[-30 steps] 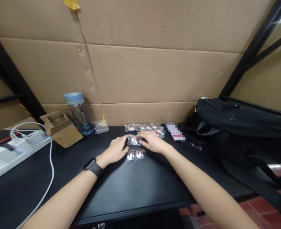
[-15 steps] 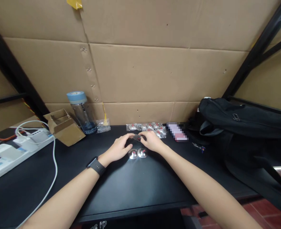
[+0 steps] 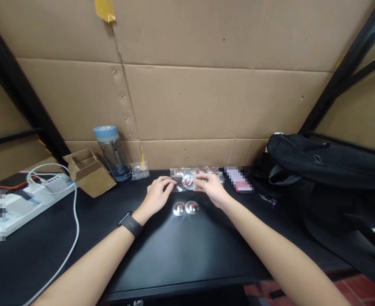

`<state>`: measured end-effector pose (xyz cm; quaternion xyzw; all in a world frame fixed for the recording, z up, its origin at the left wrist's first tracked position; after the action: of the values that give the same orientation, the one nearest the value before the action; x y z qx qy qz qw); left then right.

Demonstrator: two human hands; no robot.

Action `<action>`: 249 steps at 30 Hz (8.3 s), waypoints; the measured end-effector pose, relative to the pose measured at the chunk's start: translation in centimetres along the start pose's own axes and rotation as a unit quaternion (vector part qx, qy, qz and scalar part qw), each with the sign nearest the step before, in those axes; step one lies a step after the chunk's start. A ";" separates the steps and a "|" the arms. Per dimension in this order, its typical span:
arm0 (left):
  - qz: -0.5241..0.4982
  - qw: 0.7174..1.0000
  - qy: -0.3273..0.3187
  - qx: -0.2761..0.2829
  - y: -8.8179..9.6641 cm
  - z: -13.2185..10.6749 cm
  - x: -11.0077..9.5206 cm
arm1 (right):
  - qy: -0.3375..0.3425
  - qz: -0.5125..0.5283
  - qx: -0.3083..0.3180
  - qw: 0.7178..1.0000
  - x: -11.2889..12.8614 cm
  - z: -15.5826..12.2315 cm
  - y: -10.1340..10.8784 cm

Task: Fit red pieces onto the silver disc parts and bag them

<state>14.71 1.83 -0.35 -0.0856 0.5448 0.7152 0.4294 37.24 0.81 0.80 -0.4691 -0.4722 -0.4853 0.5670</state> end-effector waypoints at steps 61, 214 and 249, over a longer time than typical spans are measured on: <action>-0.275 0.959 -0.039 0.048 1.3 -0.9 -3.7 | 0.168 -0.129 0.117 0.970 3.3 -3.1 -1.1; -0.268 0.963 -0.020 -0.008 0.9 -1.3 -4.6 | 0.069 -0.024 0.073 0.995 4.2 -3.3 -0.6; -0.046 0.998 -0.016 -0.037 1.1 -1.6 -4.8 | 0.064 -0.042 0.040 0.996 2.7 -2.1 0.5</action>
<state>16.32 -2.05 2.64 -0.1150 0.5068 0.7157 0.4665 38.11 -1.55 3.22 -0.3941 -0.4733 -0.5181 0.5935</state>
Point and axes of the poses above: each hand's wrist, its own z-axis towards the middle knuckle, its own y-axis out of the back of the hand, x = y × z, the point moved 3 cm from there along z, towards the middle knuckle, and after that the axes turned 4 degrees about x, right-handed, at the moved point
